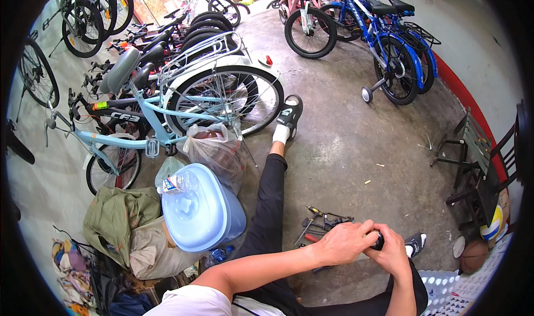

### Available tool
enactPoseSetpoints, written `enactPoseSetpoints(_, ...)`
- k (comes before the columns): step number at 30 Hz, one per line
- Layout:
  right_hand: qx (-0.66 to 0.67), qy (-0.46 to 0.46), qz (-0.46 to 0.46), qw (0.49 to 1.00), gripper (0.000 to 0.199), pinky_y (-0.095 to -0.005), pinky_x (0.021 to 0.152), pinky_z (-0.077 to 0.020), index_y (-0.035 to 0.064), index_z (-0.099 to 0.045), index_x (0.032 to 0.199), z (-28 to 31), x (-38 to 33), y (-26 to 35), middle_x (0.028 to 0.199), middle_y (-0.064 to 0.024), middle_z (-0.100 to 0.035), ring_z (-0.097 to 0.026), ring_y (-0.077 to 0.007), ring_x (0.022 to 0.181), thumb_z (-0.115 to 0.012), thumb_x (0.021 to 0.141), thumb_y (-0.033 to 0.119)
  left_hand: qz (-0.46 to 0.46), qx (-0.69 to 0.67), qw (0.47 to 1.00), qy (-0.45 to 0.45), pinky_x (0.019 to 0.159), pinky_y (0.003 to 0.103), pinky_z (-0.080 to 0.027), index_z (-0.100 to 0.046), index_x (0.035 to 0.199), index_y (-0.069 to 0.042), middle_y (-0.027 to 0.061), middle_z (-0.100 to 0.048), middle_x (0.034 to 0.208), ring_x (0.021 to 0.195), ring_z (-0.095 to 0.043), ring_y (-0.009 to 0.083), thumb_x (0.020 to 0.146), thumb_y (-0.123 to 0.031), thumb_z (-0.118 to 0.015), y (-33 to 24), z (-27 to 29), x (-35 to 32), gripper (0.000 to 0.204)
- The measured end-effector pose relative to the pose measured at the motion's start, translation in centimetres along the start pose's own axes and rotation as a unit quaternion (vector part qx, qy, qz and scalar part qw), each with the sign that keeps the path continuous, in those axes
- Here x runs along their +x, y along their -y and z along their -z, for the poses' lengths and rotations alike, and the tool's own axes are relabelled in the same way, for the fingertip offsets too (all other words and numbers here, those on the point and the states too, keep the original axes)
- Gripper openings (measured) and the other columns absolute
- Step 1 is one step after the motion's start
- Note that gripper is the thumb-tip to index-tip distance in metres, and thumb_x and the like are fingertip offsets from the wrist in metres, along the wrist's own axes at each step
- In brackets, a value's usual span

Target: The person sits on the floor and uses a screwdriver to disassemble and reassemble a small black mechanical component. They remove a screw, separate parts, and then reinsert the screw to secure the assembly.

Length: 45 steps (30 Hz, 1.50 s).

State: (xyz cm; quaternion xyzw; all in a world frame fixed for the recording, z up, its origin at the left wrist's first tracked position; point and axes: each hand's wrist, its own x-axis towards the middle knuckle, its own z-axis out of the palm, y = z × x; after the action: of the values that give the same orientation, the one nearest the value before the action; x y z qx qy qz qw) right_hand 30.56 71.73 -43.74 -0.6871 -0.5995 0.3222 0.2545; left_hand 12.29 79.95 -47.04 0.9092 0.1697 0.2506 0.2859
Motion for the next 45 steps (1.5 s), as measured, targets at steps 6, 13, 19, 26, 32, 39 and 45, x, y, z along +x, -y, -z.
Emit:
enactPoseSetpoints(6, -0.059, 0.003, 0.002, 0.998, 0.057, -0.0489, 0.087, -0.0551, 0.0070, -0.066, 0.121, -0.4, 0.4, -0.7, 0.110, -0.0193, -0.074, -0.071, -0.0426, 0.103, -0.091, 0.072, 0.021, 0.102, 0.007, 0.993, 0.052, 0.065, 0.048, -0.054, -0.056, 0.100, -0.001, 0.0150, -0.060, 0.095, 0.080, -0.068, 0.0363, 0.095, -0.014, -0.066, 0.3, -1.3, 0.0, 0.016)
enactPoseSetpoints(13, -0.052, -0.055, -0.025, 0.997, 0.052, -0.0474, 0.089, -0.0549, 0.0065, -0.066, 0.119, -1.0, 1.0, -0.3, 0.110, -0.0188, -0.073, -0.070, -0.0418, 0.104, -0.087, 0.072, 0.014, 0.155, -0.038, 0.987, 0.009, 0.064, 0.052, -0.055, -0.054, 0.112, 0.000, 0.0180, -0.062, 0.094, 0.081, -0.069, 0.0410, 0.103, -0.019, -0.061, -0.2, -0.5, 0.6, 0.022)
enactPoseSetpoints(19, -0.064, -0.074, -0.005, 0.995, 0.051, -0.0475, 0.088, -0.0548, 0.0071, -0.067, 0.119, -1.2, 1.1, -0.7, 0.110, -0.0178, -0.073, -0.070, -0.0413, 0.104, -0.087, 0.072, 0.014, 0.142, -0.020, 0.990, -0.005, 0.062, 0.052, -0.054, -0.055, 0.109, -0.001, 0.0195, -0.063, 0.095, 0.077, -0.068, 0.0426, 0.104, -0.023, -0.062, 0.1, -1.3, 0.6, 0.024)
enactPoseSetpoints(26, -0.064, -0.093, -0.018, 0.993, 0.051, -0.0475, 0.089, -0.0548, 0.0077, -0.067, 0.120, -1.0, 1.1, -0.5, 0.113, -0.0165, -0.073, -0.069, -0.0411, 0.107, -0.086, 0.073, 0.013, 0.162, -0.013, 0.986, -0.037, 0.056, 0.051, -0.053, -0.056, 0.104, -0.001, 0.0189, -0.063, 0.088, 0.070, -0.067, 0.0420, 0.104, -0.027, -0.064, -0.4, -0.6, 1.3, 0.027)
enactPoseSetpoints(32, -0.068, -0.088, -0.007, 0.994, 0.053, -0.0477, 0.090, -0.0548, 0.0080, -0.068, 0.121, -1.3, 1.3, -0.9, 0.114, -0.0165, -0.073, -0.069, -0.0410, 0.107, -0.087, 0.073, 0.014, 0.147, -0.020, 0.988, -0.052, 0.057, 0.051, -0.053, -0.055, 0.102, -0.001, 0.0192, -0.063, 0.089, 0.071, -0.067, 0.0430, 0.103, -0.024, -0.065, -0.5, -0.8, 1.1, 0.025)
enactPoseSetpoints(39, -0.078, -0.095, -0.015, 0.992, 0.052, -0.0474, 0.088, -0.0555, 0.0083, -0.068, 0.120, -1.1, 1.1, -1.0, 0.113, -0.0158, -0.073, -0.070, -0.0401, 0.105, -0.088, 0.072, 0.016, 0.165, -0.048, 0.984, -0.042, 0.062, 0.053, -0.054, -0.056, 0.104, -0.002, 0.0198, -0.065, 0.091, 0.076, -0.068, 0.0442, 0.103, -0.023, -0.064, -0.5, -0.5, 1.3, 0.023)
enactPoseSetpoints(45, -0.094, -0.083, 0.011, 0.992, 0.053, -0.0472, 0.086, -0.0570, 0.0100, -0.068, 0.121, -1.3, 1.2, -1.3, 0.112, -0.0142, -0.072, -0.071, -0.0387, 0.103, -0.087, 0.073, 0.017, 0.179, -0.027, 0.983, 0.000, 0.065, 0.054, -0.054, -0.057, 0.104, -0.003, 0.0205, -0.068, 0.093, 0.079, -0.069, 0.0447, 0.104, -0.029, -0.063, 0.4, -1.6, 1.0, 0.026)
